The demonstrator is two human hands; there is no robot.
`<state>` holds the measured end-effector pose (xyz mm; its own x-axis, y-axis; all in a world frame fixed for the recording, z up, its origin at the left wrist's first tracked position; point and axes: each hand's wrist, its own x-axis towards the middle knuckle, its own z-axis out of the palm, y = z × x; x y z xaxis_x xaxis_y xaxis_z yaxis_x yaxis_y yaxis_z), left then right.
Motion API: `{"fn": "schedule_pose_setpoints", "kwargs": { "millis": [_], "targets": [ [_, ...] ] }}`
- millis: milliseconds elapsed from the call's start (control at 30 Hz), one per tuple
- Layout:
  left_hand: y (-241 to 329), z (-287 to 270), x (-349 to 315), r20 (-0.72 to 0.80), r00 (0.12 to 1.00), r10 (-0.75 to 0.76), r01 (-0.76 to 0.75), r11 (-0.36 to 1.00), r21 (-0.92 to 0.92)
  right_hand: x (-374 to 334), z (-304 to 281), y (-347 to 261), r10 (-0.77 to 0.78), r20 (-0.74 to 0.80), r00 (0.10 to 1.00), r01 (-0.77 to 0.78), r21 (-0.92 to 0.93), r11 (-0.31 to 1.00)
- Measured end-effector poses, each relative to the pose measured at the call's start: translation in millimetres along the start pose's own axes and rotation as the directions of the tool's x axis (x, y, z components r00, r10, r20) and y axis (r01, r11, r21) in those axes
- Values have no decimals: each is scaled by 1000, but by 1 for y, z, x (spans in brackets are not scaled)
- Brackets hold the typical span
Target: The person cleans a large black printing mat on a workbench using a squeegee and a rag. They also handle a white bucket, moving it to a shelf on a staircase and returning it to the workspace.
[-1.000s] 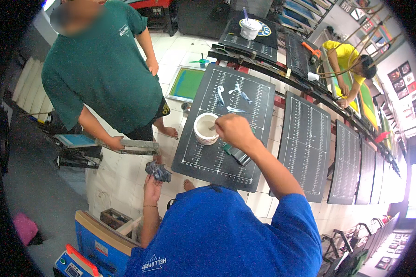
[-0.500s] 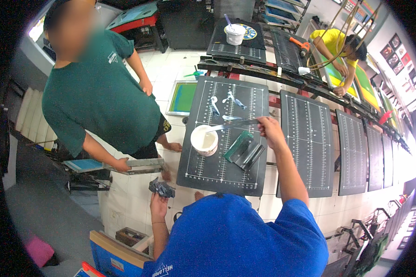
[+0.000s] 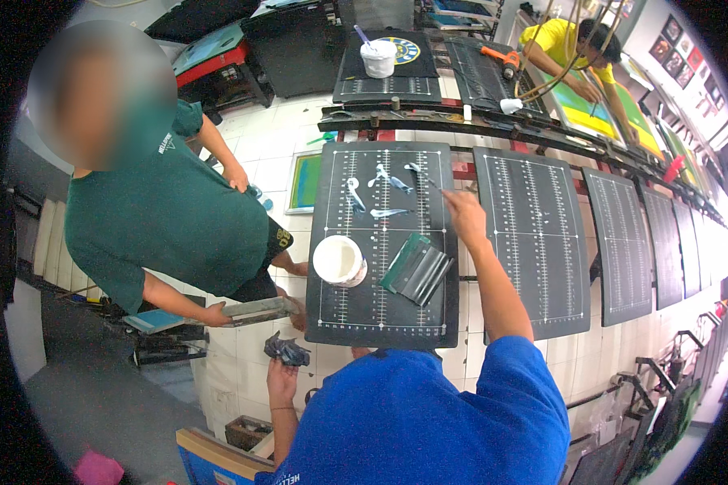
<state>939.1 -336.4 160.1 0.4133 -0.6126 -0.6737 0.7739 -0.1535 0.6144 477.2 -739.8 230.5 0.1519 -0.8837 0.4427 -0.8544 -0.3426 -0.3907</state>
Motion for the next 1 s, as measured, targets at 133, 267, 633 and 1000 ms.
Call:
{"fn": "schedule_pose_setpoints", "kwargs": {
  "millis": [133,267,633,1000],
  "targets": [
    [2,2,2,2,1000,-6,6,1000,-4,-42,11,12,-102,257,961,161,-222,962],
    [-1,5,8,0,1000,-28,28,999,-25,-75,-28,21,-119,390,913,228,-247,942],
    [-8,5,23,70,997,-28,31,998,-47,-36,-170,-112,281,152,948,-313,261,913],
    [4,16,20,228,972,56,-50,998,-31,-14,-33,-228,-250,529,811,254,68,965]
  ]
}}
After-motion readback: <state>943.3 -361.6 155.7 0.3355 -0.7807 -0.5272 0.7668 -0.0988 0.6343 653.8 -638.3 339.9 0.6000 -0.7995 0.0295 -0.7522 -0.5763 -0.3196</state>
